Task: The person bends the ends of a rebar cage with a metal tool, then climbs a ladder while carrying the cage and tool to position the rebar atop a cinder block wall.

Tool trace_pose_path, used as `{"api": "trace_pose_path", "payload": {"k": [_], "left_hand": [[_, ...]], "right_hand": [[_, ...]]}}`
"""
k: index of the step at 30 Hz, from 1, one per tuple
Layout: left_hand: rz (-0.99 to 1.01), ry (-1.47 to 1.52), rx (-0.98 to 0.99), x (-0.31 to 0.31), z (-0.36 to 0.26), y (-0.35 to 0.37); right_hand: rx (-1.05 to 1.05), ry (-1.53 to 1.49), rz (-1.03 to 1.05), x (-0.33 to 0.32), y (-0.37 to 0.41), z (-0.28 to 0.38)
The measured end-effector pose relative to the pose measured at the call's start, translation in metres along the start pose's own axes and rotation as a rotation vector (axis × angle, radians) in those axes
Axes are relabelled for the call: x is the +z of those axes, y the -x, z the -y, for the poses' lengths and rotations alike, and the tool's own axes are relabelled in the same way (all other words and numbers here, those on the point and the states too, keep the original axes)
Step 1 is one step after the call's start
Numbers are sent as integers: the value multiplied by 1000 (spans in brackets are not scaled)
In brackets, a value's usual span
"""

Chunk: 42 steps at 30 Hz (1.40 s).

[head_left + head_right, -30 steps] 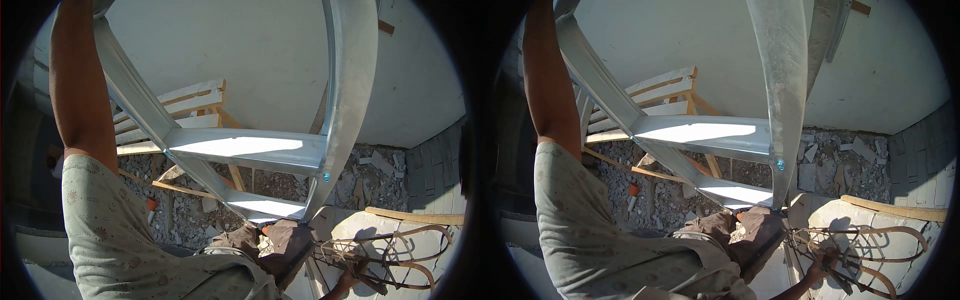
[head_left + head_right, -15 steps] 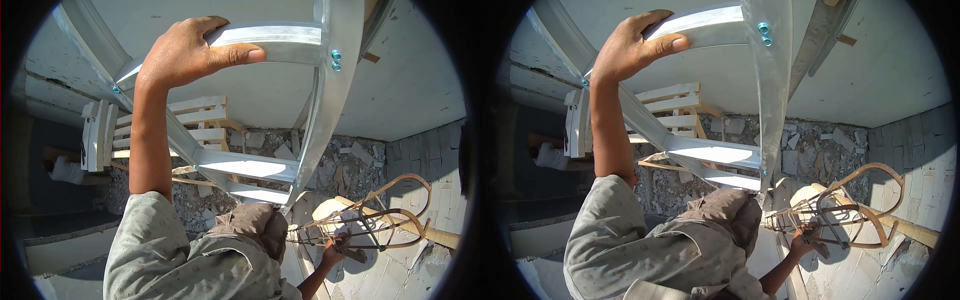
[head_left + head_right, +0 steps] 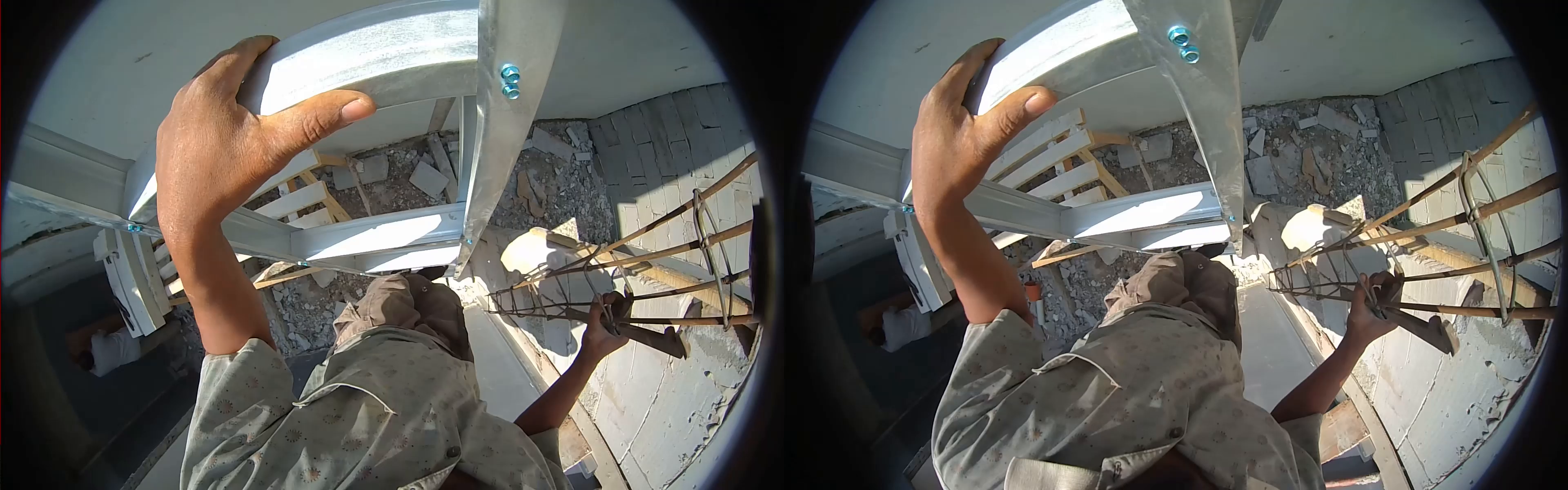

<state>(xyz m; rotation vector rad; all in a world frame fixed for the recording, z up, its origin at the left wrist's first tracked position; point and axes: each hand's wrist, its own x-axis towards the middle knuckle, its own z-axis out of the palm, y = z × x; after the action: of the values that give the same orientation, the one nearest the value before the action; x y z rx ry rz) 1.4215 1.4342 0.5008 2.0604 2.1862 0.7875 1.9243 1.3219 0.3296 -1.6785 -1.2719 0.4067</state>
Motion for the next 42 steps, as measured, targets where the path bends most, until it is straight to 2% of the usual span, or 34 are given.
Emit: {"api": "trace_pose_path", "payload": {"k": [3,4,7,9,11,12,16,19,21,23,24,27,28,29,30,32,33,34,36,37,38,39,42], "left_hand": [[0,-11,3,0,-1,-1],[3,-19,4,0,-2,-1],[37,0,-5,-5,-7,-3],[39,-49,48,-7,-5,-3],[46,-104,91,-9,-5,-3],[105,-89,43,-11,-6,-4],[238,73,194,-19,11,-15],[277,110,152,-21,14,-12],[235,128,175,-24,13,-11],[214,116,170,-26,10,-11],[223,102,150,-26,12,-15],[292,52,121,-32,10,-16],[388,9,25,-39,4,-18],[379,-26,35,-41,2,-19],[354,-61,95,-41,2,-18],[484,-4,-66,-53,-10,-26],[483,-3,-47,-53,-9,-27],[490,18,-74,-57,-12,-28],[513,-19,-81,-55,-8,-24],[510,-39,-52,-52,-4,-22],[556,-56,-54,-49,-1,-21],[607,-30,-105,-58,-8,-26],[668,-32,-152,-55,-7,-21]], "right_hand": [[2,51,-132,-5,-7,39],[-99,8,-106,-5,-12,56],[-124,54,-99,-21,-30,78],[-155,-15,-193,-12,-46,117],[-112,-45,-293,-23,-62,105],[-87,-35,-328,-33,-73,95],[-75,-41,-290,-27,-102,111],[-108,-81,-282,-15,-118,108],[-94,-49,-257,-6,-126,106],[18,33,-328,6,-134,100],[-176,8,-259,14,-145,99],[-305,182,-289,40,-156,121],[-224,122,-156,35,-160,124],[-253,171,-116,37,-163,127],[-191,166,-133,35,-165,128],[-86,132,-154,34,-173,134],[-62,100,-112,30,-178,137],[82,-11,-84,30,-179,167],[128,-112,-109,27,-184,193],[35,163,-103,19,-185,197],[-107,198,-109,13,-188,224],[-136,163,-101,7,-191,234],[-53,38,-37,-2,-202,266]]}}
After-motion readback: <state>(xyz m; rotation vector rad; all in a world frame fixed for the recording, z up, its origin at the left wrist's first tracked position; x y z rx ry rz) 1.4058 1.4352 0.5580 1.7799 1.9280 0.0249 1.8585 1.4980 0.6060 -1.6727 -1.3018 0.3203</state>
